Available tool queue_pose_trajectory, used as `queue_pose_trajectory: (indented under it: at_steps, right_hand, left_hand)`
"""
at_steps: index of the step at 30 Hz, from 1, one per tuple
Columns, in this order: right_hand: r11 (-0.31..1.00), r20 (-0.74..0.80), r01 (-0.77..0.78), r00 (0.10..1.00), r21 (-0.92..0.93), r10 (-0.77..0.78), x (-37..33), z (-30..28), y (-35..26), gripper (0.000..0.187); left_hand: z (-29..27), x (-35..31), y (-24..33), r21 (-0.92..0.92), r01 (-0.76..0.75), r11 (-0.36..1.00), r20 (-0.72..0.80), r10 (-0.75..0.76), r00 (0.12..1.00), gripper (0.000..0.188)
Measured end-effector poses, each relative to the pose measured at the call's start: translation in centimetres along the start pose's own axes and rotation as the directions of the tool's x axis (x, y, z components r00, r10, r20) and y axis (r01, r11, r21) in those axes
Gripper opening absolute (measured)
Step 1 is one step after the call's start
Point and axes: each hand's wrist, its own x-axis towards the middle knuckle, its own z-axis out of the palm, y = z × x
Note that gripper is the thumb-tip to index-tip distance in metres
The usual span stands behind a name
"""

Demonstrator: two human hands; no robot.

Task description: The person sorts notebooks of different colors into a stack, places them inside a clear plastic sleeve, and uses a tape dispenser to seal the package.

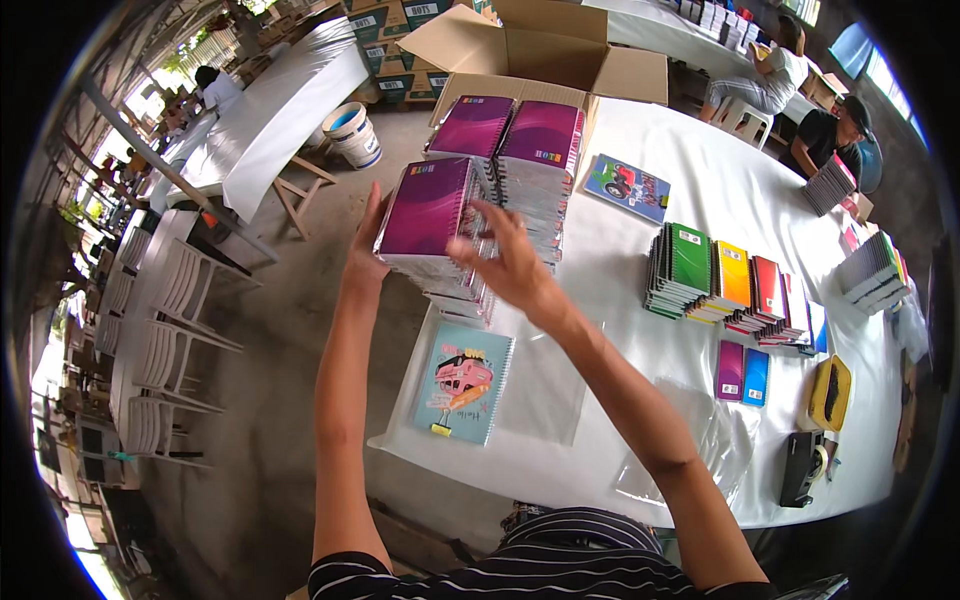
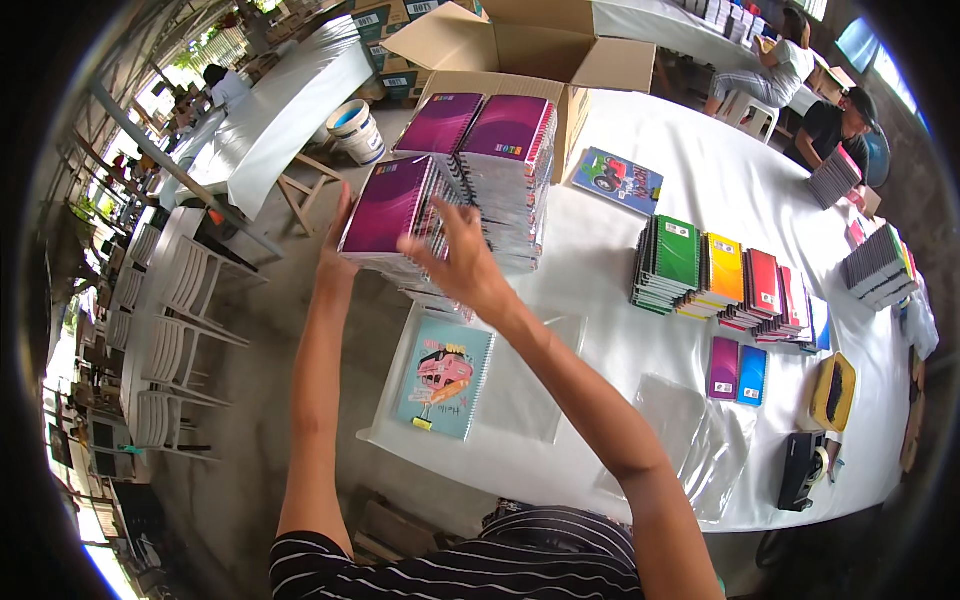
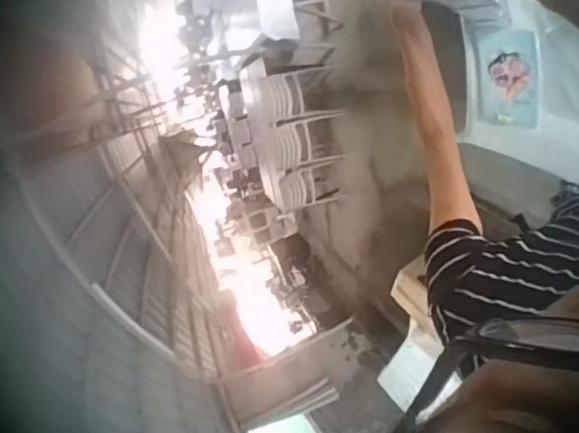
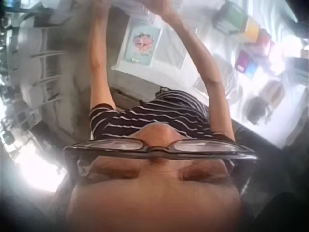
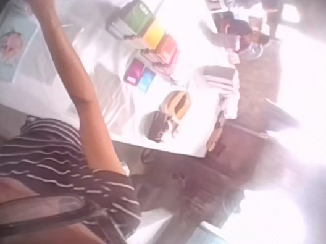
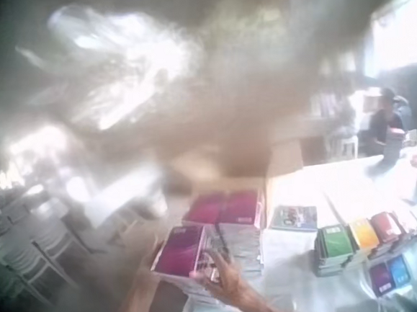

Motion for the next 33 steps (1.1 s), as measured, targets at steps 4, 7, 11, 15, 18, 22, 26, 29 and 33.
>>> queue_pose_trajectory:
  at_steps: [4,7,11,15,18,22,26,29,33]
  right_hand:
    - [0.996,-0.037,-0.029,0.999,0.089,0.033,-2.5,1.1,-2.1,0.084]
    - [0.996,-0.122,-0.018,0.992,-0.093,0.007,-1.8,1.6,-2.0,0.085]
    - [0.985,-0.147,0.015,0.988,-0.170,-0.041,-2.9,2.1,-2.7,0.085]
    - [0.997,-0.046,0.069,0.996,-0.041,-0.071,-6.3,-1.8,-1.5,0.071]
    - [0.951,-0.038,0.125,0.989,-0.283,-0.141,-10.9,-7.5,1.1,0.050]
    - [0.897,-0.318,-0.157,0.948,-0.413,0.019,-21.6,-21.1,7.0,0.039]
    - [0.611,-0.559,-0.439,0.829,-0.659,-0.007,-33.6,-37.0,12.0,0.027]
    - [0.482,-0.630,-0.540,0.776,-0.690,-0.035,-37.1,-46.7,16.5,0.025]
    - [0.364,-0.444,-0.395,0.894,-0.844,-0.060,-36.5,-56.6,22.1,0.038]
  left_hand:
    - [-0.3,-1.2,-2.4,0.337,-0.178,0.924,-0.299,0.284,0.911,0.046]
    - [0.1,-0.8,-2.7,0.361,-0.236,0.902,-0.279,0.346,0.896,0.044]
    - [-4.5,-0.3,-2.7,0.551,-0.098,0.829,-0.280,0.294,0.914,0.046]
    - [-5.3,0.7,-3.7,0.693,-0.100,0.714,-0.177,0.303,0.936,0.055]
    - [-4.8,-0.1,-2.3,0.862,-0.174,0.476,-0.038,0.404,0.914,0.063]
    - [-8.0,-5.2,-0.1,0.512,-0.397,0.762,-0.129,0.525,0.841,0.083]
    - [-1.4,-9.1,-2.2,0.401,-0.430,0.809,-0.741,0.562,0.368,0.047]
    - [-0.9,-16.7,-4.6,0.612,-0.381,0.693,-0.641,0.717,0.275,0.046]
    - [10.4,-17.1,-12.4,0.680,-0.296,0.671,-0.661,0.735,0.149,0.052]
